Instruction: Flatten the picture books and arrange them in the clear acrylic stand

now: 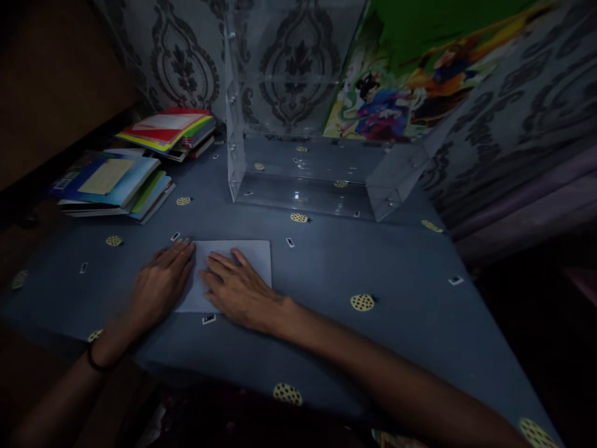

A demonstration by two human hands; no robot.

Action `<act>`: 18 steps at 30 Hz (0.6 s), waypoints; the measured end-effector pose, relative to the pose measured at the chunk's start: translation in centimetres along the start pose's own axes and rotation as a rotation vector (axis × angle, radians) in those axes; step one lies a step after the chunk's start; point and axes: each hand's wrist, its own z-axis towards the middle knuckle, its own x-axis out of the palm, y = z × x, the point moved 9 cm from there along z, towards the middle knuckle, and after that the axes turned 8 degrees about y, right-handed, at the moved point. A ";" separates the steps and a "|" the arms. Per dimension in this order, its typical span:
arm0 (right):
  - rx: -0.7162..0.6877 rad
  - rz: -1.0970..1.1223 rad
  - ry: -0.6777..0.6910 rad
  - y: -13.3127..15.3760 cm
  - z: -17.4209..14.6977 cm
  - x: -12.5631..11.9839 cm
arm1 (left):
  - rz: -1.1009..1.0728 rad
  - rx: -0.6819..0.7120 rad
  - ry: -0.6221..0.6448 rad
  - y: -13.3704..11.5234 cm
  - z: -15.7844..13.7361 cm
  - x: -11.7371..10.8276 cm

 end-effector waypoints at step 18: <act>0.288 -0.076 -0.368 -5.9 -8.4 -2.5 | 0.013 0.353 0.186 -1.7 -3.1 0.9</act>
